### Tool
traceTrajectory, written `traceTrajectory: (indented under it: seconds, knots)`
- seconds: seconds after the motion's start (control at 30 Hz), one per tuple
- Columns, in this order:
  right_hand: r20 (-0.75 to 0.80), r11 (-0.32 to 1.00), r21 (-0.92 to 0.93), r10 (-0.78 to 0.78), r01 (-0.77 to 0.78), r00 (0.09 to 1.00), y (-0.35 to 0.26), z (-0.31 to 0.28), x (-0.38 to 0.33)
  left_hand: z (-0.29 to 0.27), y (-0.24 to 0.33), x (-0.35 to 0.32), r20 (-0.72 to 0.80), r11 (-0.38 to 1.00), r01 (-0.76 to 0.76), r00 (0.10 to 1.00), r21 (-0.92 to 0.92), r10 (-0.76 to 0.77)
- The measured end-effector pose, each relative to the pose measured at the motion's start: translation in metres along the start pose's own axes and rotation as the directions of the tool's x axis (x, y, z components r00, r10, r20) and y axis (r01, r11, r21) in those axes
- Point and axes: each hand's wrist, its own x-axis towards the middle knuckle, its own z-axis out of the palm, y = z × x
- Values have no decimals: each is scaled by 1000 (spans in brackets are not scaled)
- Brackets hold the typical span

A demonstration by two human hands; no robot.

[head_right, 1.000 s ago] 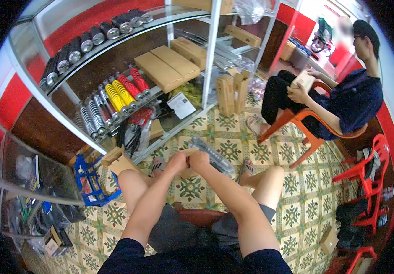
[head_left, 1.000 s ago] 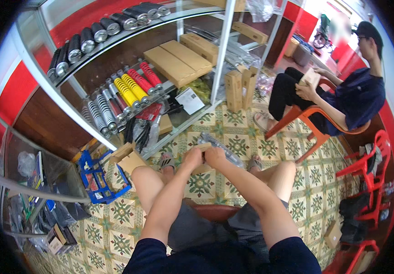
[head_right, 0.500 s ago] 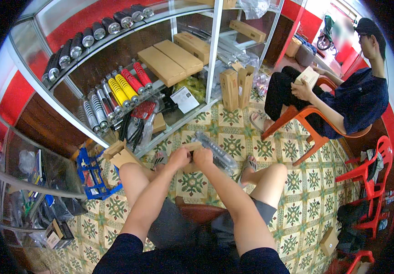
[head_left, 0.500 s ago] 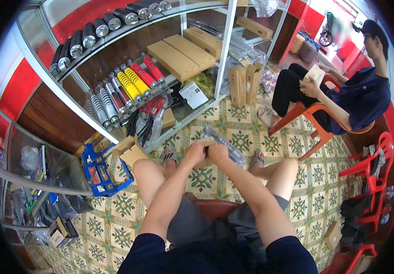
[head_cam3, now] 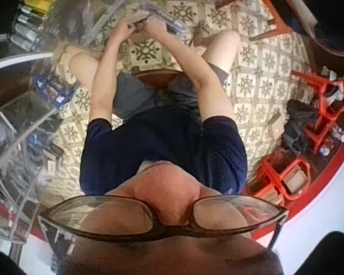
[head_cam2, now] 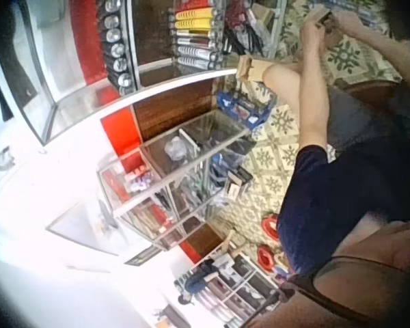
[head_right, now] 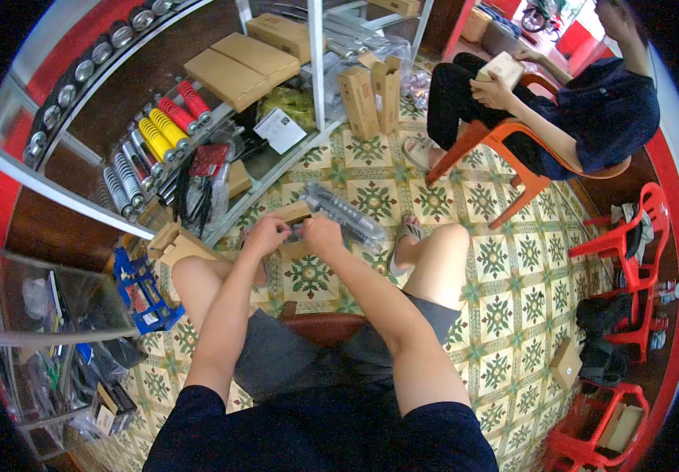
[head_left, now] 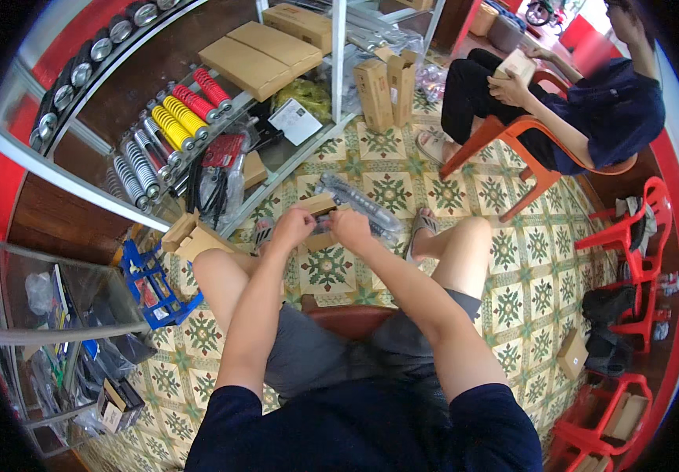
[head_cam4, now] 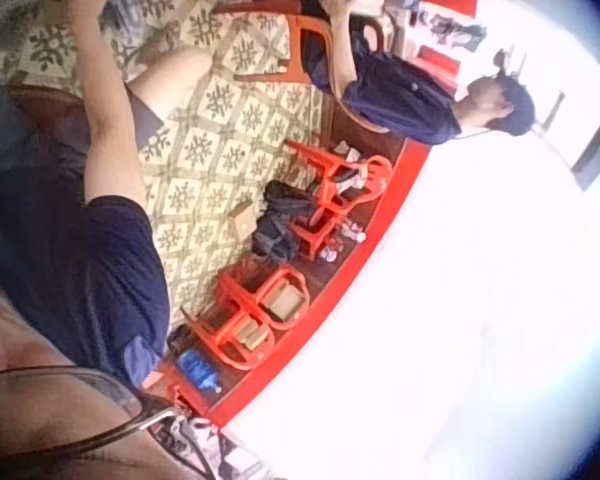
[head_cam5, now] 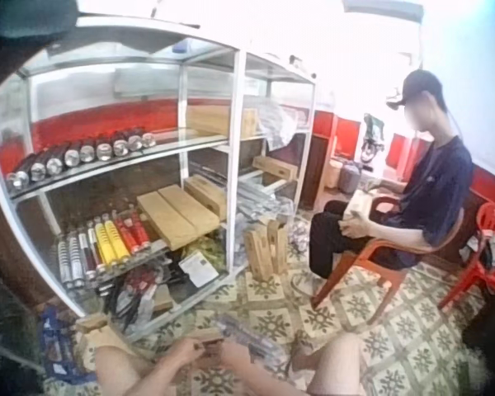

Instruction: The person unboxes and handles motorcycle shock absorbers by removing them from plastic sleeves and cardboard boxes, and then places the boxes on a shelf.

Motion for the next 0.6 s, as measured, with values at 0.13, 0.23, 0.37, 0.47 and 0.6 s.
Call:
traceTrajectory:
  seconds: [0.13,0.23,0.37,0.47,0.6]
  knots:
    - [88,984,152,-103,88,991,5,-45,-6,-8,5,-12,13,997,71,997,-39,-70]
    - [51,972,208,-118,105,992,25,-83,6,-1,-26,-17,-98,1000,12,995,-16,-14]
    - [46,867,491,73,-86,996,109,-32,13,7,-8,-9,-117,987,133,983,-93,-144]
    - [283,682,611,285,-402,916,110,-8,21,12,-21,-1,-310,985,24,948,-173,-77]
    - [369,286,889,12,-357,929,46,-14,12,10,-26,-13,-212,900,382,881,-207,-423]
